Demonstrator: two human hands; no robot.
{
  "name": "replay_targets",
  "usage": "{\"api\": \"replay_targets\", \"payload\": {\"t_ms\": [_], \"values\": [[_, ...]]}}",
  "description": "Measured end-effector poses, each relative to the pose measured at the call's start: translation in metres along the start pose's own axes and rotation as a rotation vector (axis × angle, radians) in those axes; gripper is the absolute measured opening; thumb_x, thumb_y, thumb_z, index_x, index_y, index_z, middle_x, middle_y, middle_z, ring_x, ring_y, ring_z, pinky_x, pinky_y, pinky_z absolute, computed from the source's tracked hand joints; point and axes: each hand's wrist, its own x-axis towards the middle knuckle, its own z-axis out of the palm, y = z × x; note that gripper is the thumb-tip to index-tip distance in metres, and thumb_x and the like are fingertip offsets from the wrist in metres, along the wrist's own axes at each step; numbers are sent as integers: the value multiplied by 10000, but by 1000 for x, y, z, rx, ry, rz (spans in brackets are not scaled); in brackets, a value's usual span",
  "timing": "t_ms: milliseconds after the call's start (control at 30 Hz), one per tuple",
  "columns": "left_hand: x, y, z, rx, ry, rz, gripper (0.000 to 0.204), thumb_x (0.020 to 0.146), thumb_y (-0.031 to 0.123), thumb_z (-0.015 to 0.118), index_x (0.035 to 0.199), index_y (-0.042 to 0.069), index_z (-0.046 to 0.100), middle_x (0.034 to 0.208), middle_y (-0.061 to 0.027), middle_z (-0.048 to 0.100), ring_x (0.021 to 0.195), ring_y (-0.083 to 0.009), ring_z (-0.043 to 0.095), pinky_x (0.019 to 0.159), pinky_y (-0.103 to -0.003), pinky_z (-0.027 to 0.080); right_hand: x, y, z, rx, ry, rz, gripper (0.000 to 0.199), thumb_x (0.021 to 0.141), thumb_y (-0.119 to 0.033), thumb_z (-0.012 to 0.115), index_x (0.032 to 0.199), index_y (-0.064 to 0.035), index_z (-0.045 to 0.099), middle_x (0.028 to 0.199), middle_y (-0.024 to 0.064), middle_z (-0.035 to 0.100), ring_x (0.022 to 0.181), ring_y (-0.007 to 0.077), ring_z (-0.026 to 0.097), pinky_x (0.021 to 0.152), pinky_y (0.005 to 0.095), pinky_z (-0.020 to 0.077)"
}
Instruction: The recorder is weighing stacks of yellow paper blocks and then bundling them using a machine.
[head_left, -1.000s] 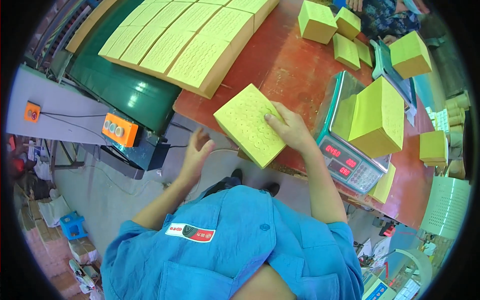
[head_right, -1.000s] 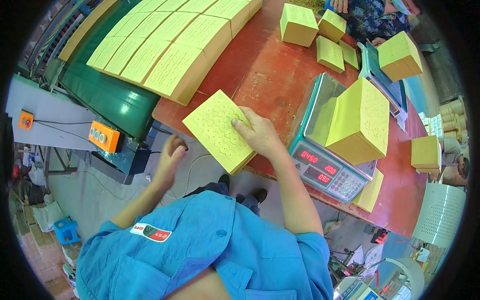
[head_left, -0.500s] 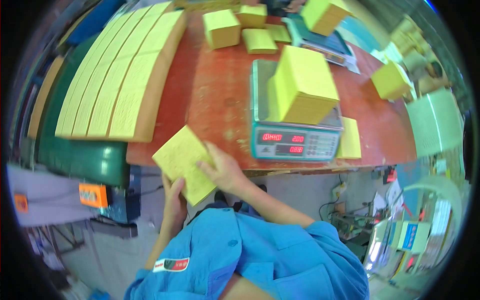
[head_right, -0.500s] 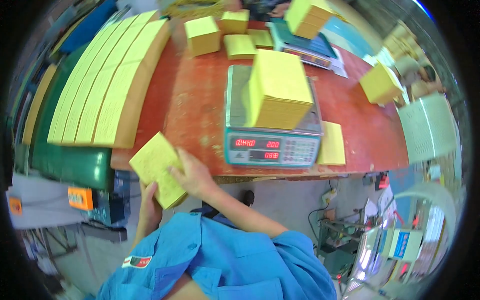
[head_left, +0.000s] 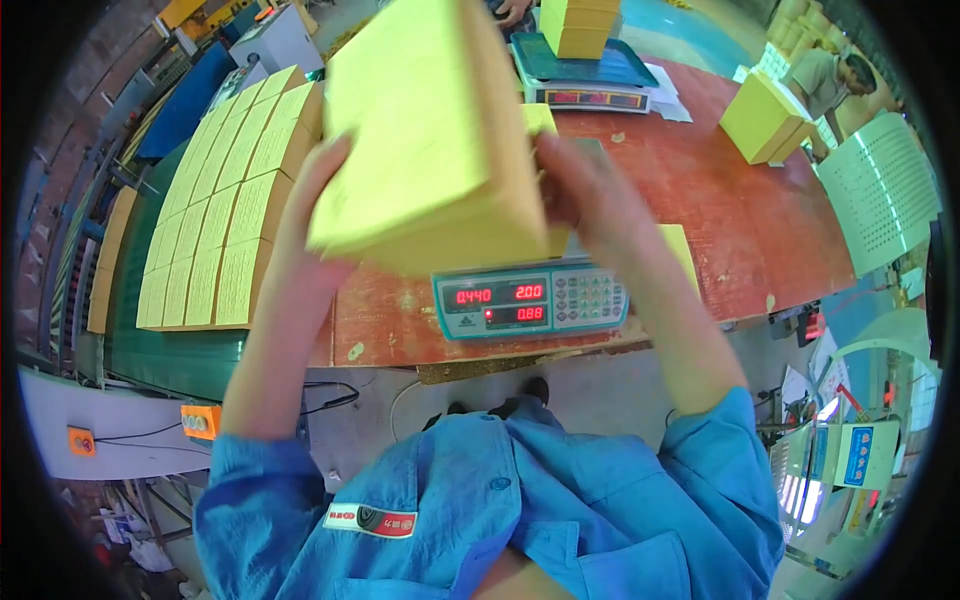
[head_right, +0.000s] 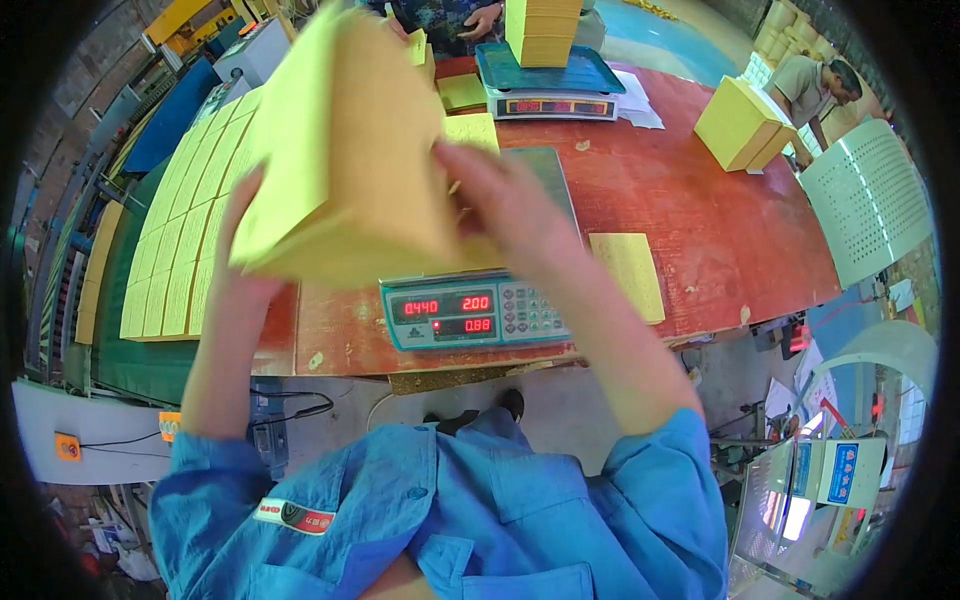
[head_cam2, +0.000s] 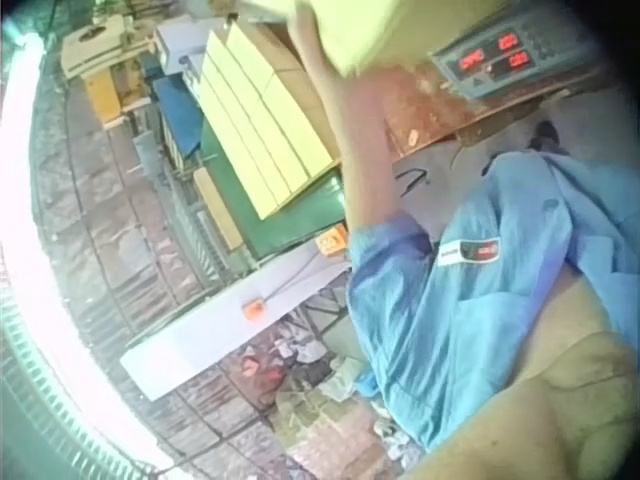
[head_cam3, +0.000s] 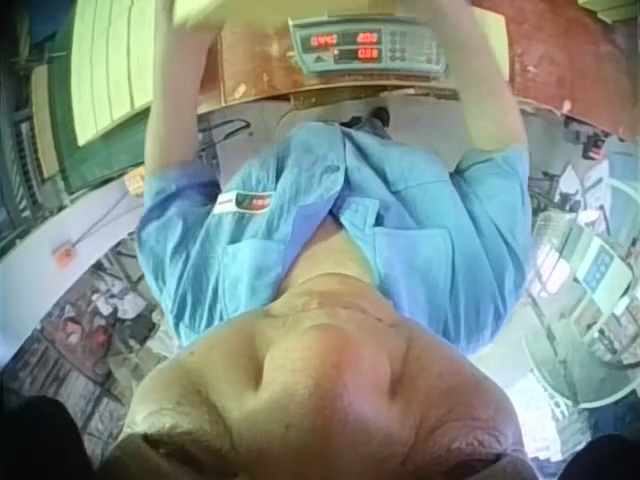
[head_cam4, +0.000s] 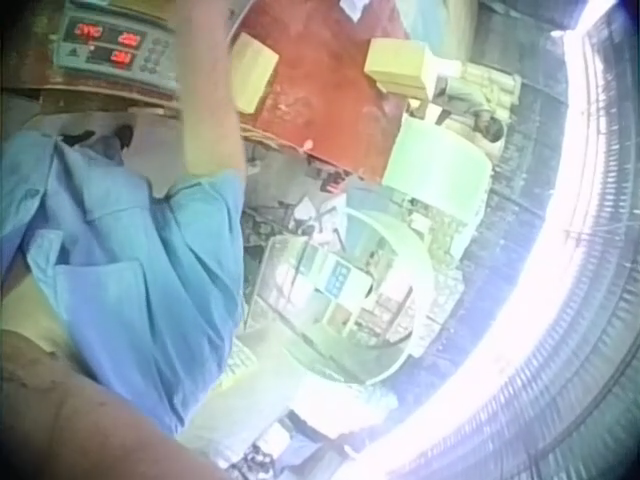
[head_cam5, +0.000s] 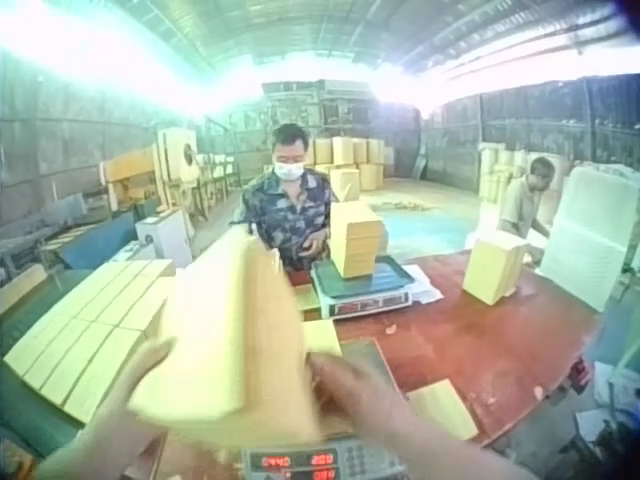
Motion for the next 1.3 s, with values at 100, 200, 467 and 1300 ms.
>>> {"api": "replay_targets", "payload": {"t_ms": [100,200,467,1300], "values": [[60,-2,44,86,-73,-7,597,876,365,660,1338,37,473,1274,-121,593,1129,-225,607,939,-389,489,37,-12,-40,106,101,-12,435,961,-444,545,1098,-41,634,898,37,642,742,127,610,645,279,508],[96,-11,56,249,-46,-173,666,844,455,672,1353,74,474,1273,-96,575,1163,-227,558,919,-428,460,52,2,-71,99,131,46,412,966,-439,541,1088,-60,647,880,29,648,723,124,611,632,284,514],[114,-29,42,410,-10,-309,746,793,584,664,1354,122,497,1250,-92,563,1129,-238,541,903,-452,451,60,20,-78,53,151,103,415,968,-435,539,1037,-47,670,871,35,656,681,110,602,629,268,509],[108,-74,4,415,117,39,725,977,651,249,1361,84,486,1266,-81,575,1158,-177,541,1000,-401,371,67,74,-99,-100,363,-160,499,990,-499,439,1329,-156,566,1205,91,599,1071,165,561,899,282,421]]}}
